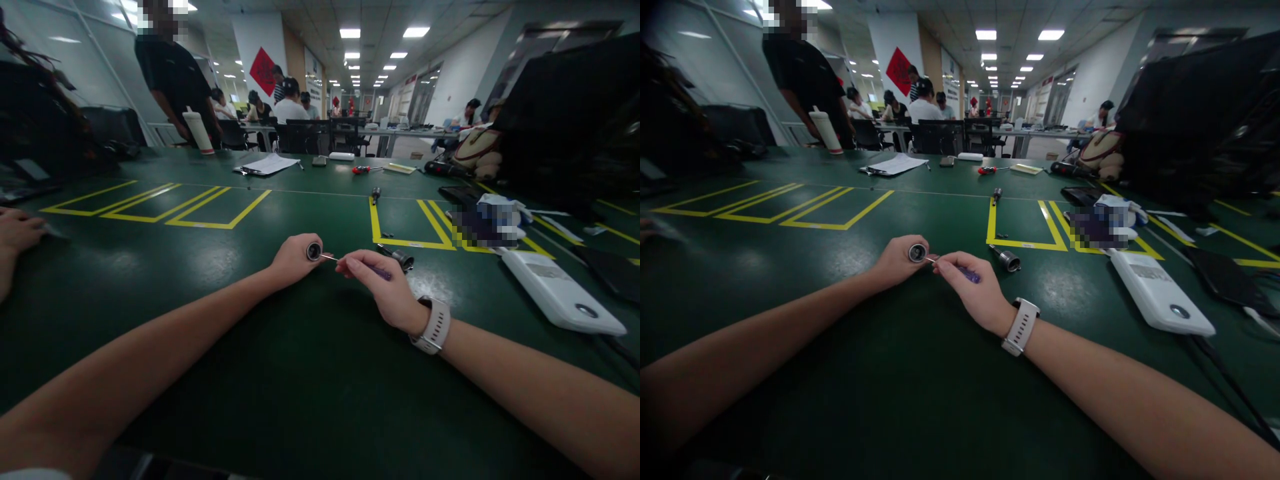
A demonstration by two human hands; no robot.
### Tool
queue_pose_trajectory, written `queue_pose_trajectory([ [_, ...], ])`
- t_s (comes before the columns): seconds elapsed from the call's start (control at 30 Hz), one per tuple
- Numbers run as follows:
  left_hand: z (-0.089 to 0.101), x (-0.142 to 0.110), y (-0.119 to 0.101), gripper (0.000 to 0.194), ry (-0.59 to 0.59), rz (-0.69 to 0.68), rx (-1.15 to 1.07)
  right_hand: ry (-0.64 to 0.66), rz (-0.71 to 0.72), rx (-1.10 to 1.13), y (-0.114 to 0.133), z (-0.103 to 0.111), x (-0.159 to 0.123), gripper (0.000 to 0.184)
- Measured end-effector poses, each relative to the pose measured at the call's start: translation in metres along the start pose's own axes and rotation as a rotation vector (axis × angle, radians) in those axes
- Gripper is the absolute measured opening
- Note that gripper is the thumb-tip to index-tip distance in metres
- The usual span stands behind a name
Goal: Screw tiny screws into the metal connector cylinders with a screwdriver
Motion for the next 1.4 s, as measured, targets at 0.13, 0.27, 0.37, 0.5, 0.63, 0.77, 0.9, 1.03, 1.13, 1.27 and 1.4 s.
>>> queue_pose_trajectory([
  [0.13, 0.001, 0.000, -0.008, 0.022, -0.014, -0.047, 0.033, -0.002, 0.002, -0.121, 0.007, -0.005, -0.003, 0.014],
  [0.27, 0.002, 0.001, -0.019, 0.021, -0.040, -0.116, 0.038, -0.017, 0.020, -0.203, 0.008, -0.008, -0.003, 0.011],
  [0.37, 0.003, 0.001, -0.022, 0.021, -0.062, -0.126, 0.025, -0.008, -0.019, -0.194, 0.004, -0.009, -0.002, 0.011],
  [0.5, 0.007, -0.001, -0.020, 0.023, -0.149, -0.087, -0.051, 0.009, -0.163, 0.056, -0.008, -0.009, -0.002, 0.014],
  [0.63, 0.006, -0.003, -0.014, 0.024, -0.209, -0.026, -0.165, 0.016, -0.314, 0.394, -0.021, -0.012, -0.002, 0.014],
  [0.77, 0.004, -0.003, -0.008, 0.027, -0.219, 0.021, -0.171, -0.003, -0.330, 0.432, -0.024, -0.012, -0.002, 0.013],
  [0.9, 0.006, -0.004, -0.008, 0.023, -0.196, 0.029, -0.045, -0.052, -0.215, 0.203, -0.019, -0.009, -0.004, 0.017],
  [1.03, 0.006, -0.003, -0.016, 0.017, -0.141, -0.033, 0.072, -0.052, -0.171, 0.029, -0.017, -0.011, -0.007, 0.019],
  [1.13, 0.005, -0.003, -0.021, 0.018, -0.112, -0.073, 0.076, -0.027, -0.169, 0.108, -0.016, -0.012, -0.006, 0.017],
  [1.27, 0.007, -0.004, -0.021, 0.021, -0.157, -0.074, -0.024, -0.027, -0.247, 0.309, -0.020, -0.011, -0.003, 0.012],
  [1.4, 0.005, -0.004, -0.018, 0.023, -0.169, -0.065, -0.128, -0.020, -0.299, 0.433, -0.023, -0.011, -0.002, 0.011],
])
Point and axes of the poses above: each hand's wrist, its own x-axis towards the middle knuckle, its own z-axis out of the back of the hand, y = z × x, the point moved 8 cm from there along x, towards the middle knuckle, and after that the axes turned 10 degrees about -z, right-handed, at the moved point
